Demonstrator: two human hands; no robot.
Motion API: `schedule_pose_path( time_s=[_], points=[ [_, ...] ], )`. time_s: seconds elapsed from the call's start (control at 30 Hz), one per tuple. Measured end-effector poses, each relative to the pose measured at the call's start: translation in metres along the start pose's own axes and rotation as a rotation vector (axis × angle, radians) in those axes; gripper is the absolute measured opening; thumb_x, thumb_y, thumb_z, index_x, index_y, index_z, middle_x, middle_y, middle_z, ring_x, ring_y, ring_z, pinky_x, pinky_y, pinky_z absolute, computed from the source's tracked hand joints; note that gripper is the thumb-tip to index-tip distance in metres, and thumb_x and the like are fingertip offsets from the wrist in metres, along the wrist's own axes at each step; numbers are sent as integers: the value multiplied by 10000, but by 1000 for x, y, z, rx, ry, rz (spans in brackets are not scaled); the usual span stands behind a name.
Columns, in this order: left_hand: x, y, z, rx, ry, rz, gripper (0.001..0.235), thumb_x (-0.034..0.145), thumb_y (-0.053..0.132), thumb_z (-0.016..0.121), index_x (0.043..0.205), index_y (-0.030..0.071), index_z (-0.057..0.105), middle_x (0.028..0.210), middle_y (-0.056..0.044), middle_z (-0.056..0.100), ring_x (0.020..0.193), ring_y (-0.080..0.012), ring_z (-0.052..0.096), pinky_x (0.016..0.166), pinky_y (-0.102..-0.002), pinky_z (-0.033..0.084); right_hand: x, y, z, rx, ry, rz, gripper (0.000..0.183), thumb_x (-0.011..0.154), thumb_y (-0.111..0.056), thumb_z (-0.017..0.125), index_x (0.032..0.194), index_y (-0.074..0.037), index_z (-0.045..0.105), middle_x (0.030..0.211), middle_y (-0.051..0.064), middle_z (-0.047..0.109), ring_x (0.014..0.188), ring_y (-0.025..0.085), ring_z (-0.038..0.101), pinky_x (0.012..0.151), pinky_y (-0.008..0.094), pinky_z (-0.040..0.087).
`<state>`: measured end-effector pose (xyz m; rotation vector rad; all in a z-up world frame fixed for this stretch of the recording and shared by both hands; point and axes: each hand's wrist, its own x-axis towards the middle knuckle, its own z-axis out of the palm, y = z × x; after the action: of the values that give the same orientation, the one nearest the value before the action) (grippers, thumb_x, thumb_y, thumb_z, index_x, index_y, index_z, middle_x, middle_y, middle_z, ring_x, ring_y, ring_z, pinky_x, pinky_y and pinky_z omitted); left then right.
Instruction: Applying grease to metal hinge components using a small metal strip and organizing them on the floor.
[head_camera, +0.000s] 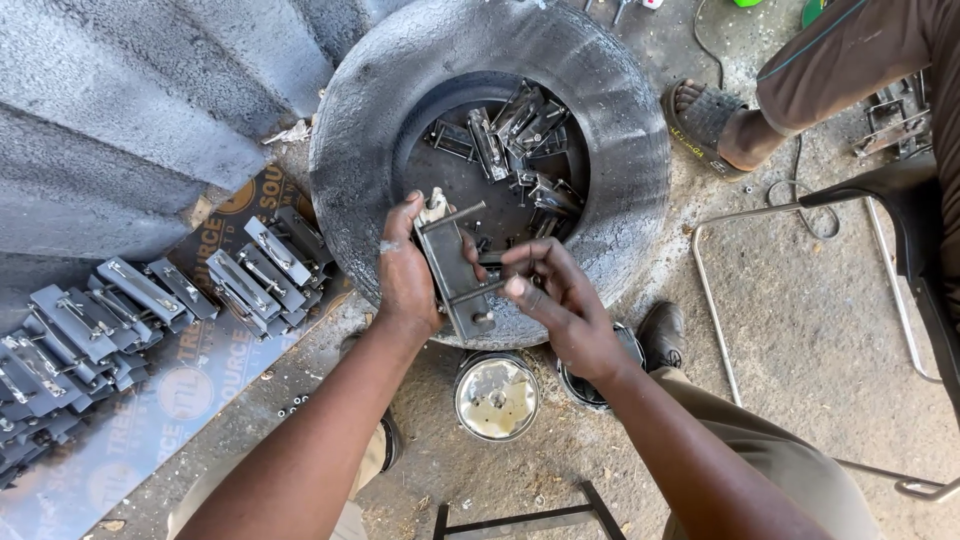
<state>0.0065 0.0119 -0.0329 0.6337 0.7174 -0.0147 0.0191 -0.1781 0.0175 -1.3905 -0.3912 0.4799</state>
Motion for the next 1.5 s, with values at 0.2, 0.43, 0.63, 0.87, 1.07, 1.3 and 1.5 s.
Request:
schedule_pose_path(
  time_s=[0.2, 0.43, 0.63, 0.87, 1.07, 1.3, 1.5],
  points=[
    [1, -1, 3, 30, 22, -28, 424, 893, 548, 579, 1053, 156, 593, 593, -223, 639, 486, -376, 674, 518, -446, 610, 1, 1, 0, 11, 30, 45, 144, 995, -27, 613, 1109, 40, 669, 814, 159, 672, 685, 124, 478, 624, 261, 399],
    [5, -2, 0, 43, 49, -32, 430, 884, 571, 596, 1033, 169, 606, 608, -223, 655, 495, -392, 684, 524, -431, 610, -2, 15, -4, 122, 67, 299, 241, 1058, -176, 499, 1185, 11, 583, 828, 78, 558, 655, 120, 459, 564, 235, 377],
    [-3, 0, 2, 37, 76, -3, 412, 903, 550, 598, 1047, 164, 590, 607, -228, 651, 498, -397, 687, 536, -443, 617, 2, 2, -6, 114, 40, 234, 133, 988, -22, 585, 1108, 3, 635, 914, 126, 634, 721, 147, 521, 603, 241, 425],
    [-2, -1, 2, 46, 65, -11, 390, 920, 542, 592, 1085, 189, 580, 624, -219, 666, 517, -382, 706, 544, -440, 625, -2, 37, -8, 359, 143, 298, 146, 991, -97, 567, 1133, -63, 560, 973, 60, 540, 799, 143, 525, 608, 243, 441],
    [-23, 12, 22, 126, 120, -8, 487, 877, 591, 594, 953, 116, 670, 584, -192, 671, 466, -329, 689, 488, -393, 608, -20, 6, 1, -315, 8, 483, 174, 972, 17, 519, 976, -59, 675, 748, 102, 654, 529, 184, 612, 494, 290, 486],
    [-29, -3, 23, 170, 225, -79, 533, 886, 612, 612, 1115, 133, 568, 554, -165, 607, 450, -331, 665, 503, -430, 638, -111, 197, -6, -1145, -321, 318, 36, 857, -165, 643, 841, -167, 675, 843, 56, 656, 712, 336, 724, 573, 461, 593],
    [-41, 0, 21, 169, 212, -159, 520, 945, 578, 591, 1092, 88, 496, 594, -190, 594, 466, -389, 671, 482, -509, 637, -148, 225, 15, -1376, -347, 170, 178, 864, -84, 548, 1006, -112, 651, 1021, 57, 558, 874, 307, 673, 630, 424, 627]
  ],
)
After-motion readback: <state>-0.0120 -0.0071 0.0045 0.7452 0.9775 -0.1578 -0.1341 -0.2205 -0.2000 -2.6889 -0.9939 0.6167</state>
